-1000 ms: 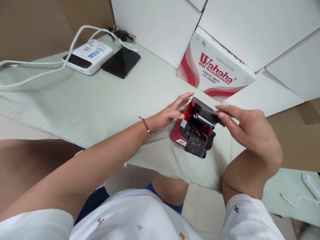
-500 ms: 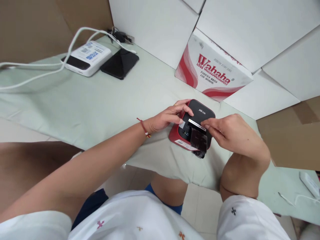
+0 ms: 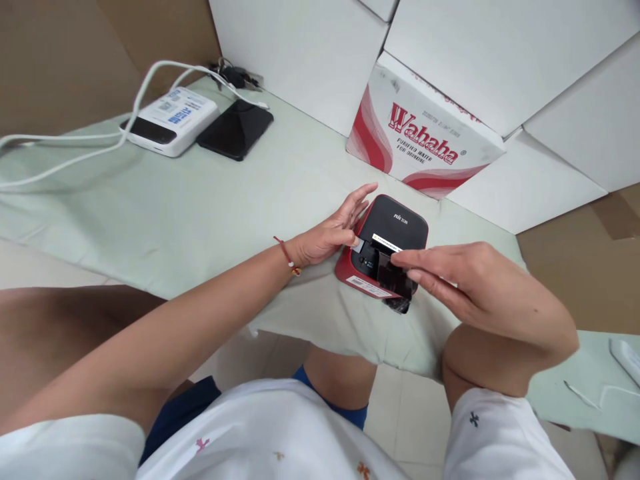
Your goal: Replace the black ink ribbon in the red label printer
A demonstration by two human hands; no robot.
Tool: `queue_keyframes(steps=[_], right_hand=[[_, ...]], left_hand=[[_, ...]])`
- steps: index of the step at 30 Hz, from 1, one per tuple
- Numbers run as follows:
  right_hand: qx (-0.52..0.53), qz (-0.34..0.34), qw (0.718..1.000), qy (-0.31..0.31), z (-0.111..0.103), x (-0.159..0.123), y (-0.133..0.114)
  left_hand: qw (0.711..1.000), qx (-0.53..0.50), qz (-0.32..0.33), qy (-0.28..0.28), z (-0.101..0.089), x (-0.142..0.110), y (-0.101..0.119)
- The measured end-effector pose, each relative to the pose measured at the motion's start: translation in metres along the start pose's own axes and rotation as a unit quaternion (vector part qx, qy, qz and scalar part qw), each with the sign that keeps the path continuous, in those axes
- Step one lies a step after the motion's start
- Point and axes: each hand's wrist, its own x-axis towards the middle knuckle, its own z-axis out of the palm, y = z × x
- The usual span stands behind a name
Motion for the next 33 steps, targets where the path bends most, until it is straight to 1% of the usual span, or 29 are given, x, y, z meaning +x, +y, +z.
queue_keyframes(steps=[2,5,9,13,15,17,19,20,21,24,25,27,29,31,33], right_hand=[[-0.011,-0.024,0.999,-0.031,0.001,-0.002,-0.004],[-0.028,-0.027,0.997,-0.062,0.003,0.0,-0.005],[-0.03,-0.013,0.998,-0.061,0.006,0.002,-0.006],[-0.038,-0.006,0.998,-0.057,0.005,0.003,-0.009],[-0.022,0.025,0.999,-0.035,0.007,0.01,-0.009],[-0.011,0.081,0.997,0.012,0.011,0.022,-0.004],[-0.027,0.142,0.988,0.047,0.018,0.038,0.003],[-0.042,0.164,0.985,0.046,0.021,0.047,0.007],[-0.059,0.177,0.982,0.029,0.025,0.054,0.011],[-0.089,0.179,0.978,-0.057,0.034,0.072,0.022],[-0.092,0.178,0.977,-0.077,0.036,0.075,0.024],[-0.093,0.178,0.976,-0.087,0.039,0.079,0.027],[-0.091,0.18,0.977,-0.07,0.04,0.079,0.026],[-0.077,0.175,0.981,-0.045,0.036,0.074,0.024],[-0.04,0.163,0.986,-0.011,0.026,0.059,0.022]], left_hand=[[1.0,0.0,0.006,0.004,0.0,0.0,-0.001],[1.0,-0.003,0.009,0.01,0.002,-0.001,-0.004],[1.0,-0.008,0.021,0.011,0.003,-0.001,-0.008],[0.999,-0.03,0.03,-0.008,0.002,0.0,-0.008],[0.999,-0.038,0.014,-0.018,0.002,-0.001,-0.008],[0.999,-0.042,0.002,-0.016,0.002,-0.002,-0.007],[0.999,-0.047,-0.001,-0.004,0.002,-0.002,-0.006],[0.999,-0.052,-0.003,-0.001,0.002,-0.002,-0.006],[0.998,-0.056,-0.008,-0.001,0.002,-0.002,-0.006],[0.997,-0.076,-0.014,0.003,0.001,0.001,-0.005],[0.996,-0.085,-0.011,0.018,0.001,0.003,-0.004],[0.992,-0.098,-0.01,0.073,0.0,0.007,-0.004],[0.984,-0.095,-0.019,0.151,-0.003,0.011,-0.004],[0.972,-0.083,-0.023,0.219,-0.005,0.013,-0.005],[0.965,-0.074,-0.02,0.252,-0.008,0.013,-0.006]])
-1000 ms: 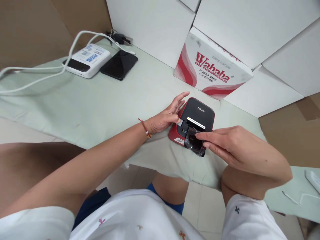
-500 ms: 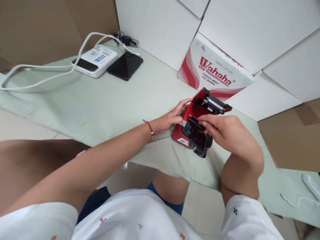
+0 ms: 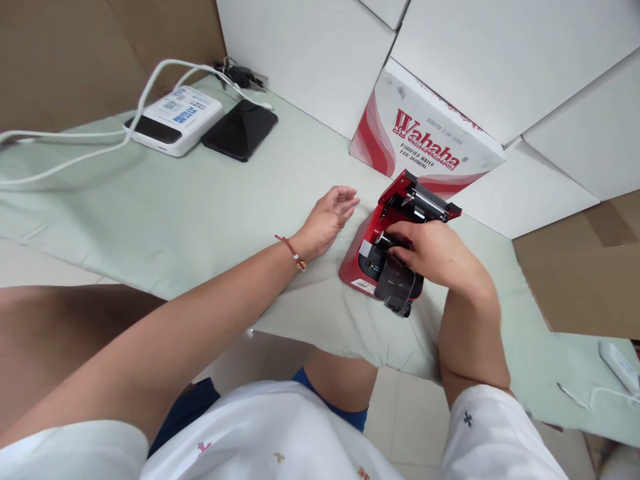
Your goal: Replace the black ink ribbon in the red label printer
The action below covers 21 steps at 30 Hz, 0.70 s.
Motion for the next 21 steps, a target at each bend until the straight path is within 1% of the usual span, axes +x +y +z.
queue_keyframes(steps=[2,3,5,6,7,9,10,12,14,15,17,19,21], right_hand=[[0.047,0.0,0.998,0.039,-0.014,-0.022,0.011],[0.061,0.01,0.996,0.062,-0.022,-0.033,0.021],[0.066,0.032,0.993,0.096,-0.033,-0.054,0.047],[0.066,0.039,0.992,0.097,-0.035,-0.06,0.063],[0.066,0.048,0.993,0.084,-0.035,-0.062,0.081],[0.069,0.064,0.994,0.056,-0.027,-0.055,0.115],[0.062,0.077,0.994,0.036,-0.02,-0.047,0.129],[0.024,0.081,0.996,-0.029,-0.004,-0.023,0.15],[0.01,0.072,0.991,-0.11,0.009,0.001,0.157],[0.014,0.068,0.988,-0.137,0.013,0.011,0.155],[0.036,0.068,0.983,-0.166,0.016,0.024,0.145],[0.058,0.064,0.98,-0.182,0.017,0.03,0.131],[0.071,0.048,0.97,-0.226,0.018,0.033,0.119]], left_hand=[[1.0,0.005,0.008,0.004,-0.001,0.0,-0.001],[1.0,0.008,0.011,0.004,-0.002,0.0,-0.001],[1.0,0.012,0.015,0.01,-0.002,0.0,-0.002],[1.0,0.012,0.013,0.013,-0.001,0.0,-0.002],[1.0,0.01,0.01,0.014,-0.001,0.0,-0.002],[1.0,0.007,0.002,0.009,-0.001,0.0,-0.001],[1.0,0.006,-0.002,0.004,0.0,0.0,-0.001],[1.0,0.005,-0.01,0.001,0.0,0.0,-0.001],[1.0,0.003,-0.014,0.01,-0.001,0.0,0.0],[1.0,0.0,-0.015,0.016,-0.001,0.0,0.001],[1.0,-0.005,-0.015,0.023,-0.002,0.001,0.002],[0.999,-0.01,-0.017,0.027,-0.002,0.002,0.004],[0.999,-0.014,-0.021,0.03,-0.002,0.002,0.005]])
